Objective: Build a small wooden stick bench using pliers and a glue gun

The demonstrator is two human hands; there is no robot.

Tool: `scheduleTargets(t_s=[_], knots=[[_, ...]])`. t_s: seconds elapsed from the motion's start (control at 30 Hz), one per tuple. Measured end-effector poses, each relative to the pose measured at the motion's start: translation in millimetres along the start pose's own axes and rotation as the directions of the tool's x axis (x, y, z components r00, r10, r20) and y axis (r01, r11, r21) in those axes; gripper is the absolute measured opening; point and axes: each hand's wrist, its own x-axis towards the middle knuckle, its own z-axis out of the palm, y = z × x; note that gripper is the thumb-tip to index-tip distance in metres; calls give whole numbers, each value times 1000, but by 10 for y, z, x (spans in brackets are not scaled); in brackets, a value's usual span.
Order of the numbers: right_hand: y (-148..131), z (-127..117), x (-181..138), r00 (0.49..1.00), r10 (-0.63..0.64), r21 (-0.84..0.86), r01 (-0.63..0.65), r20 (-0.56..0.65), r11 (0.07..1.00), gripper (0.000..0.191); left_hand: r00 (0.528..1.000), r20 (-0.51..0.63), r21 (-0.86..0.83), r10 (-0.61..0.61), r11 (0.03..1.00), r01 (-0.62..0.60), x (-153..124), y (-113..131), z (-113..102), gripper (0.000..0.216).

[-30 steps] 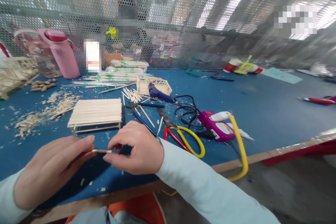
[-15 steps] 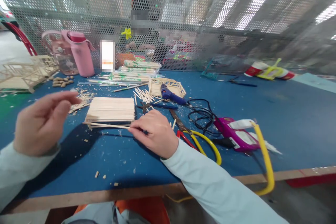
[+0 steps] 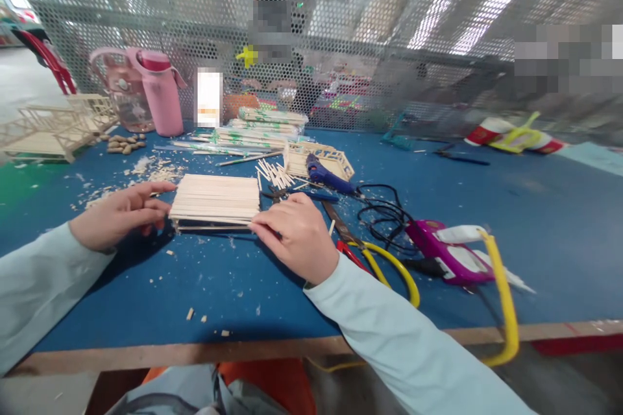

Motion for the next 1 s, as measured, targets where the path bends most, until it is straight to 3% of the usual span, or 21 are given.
scheduleTargets(t_s=[0.6,1.0], knots=[[-4,34,10,999,37,6,-37,-8,999,12,1000,10,-52,27,998,-26,-28,-16,54,80],[-12,58,-10,991,130,8,-130,-2,991,10,995,-5,26,102,994,-102,-29,-47,100,73]])
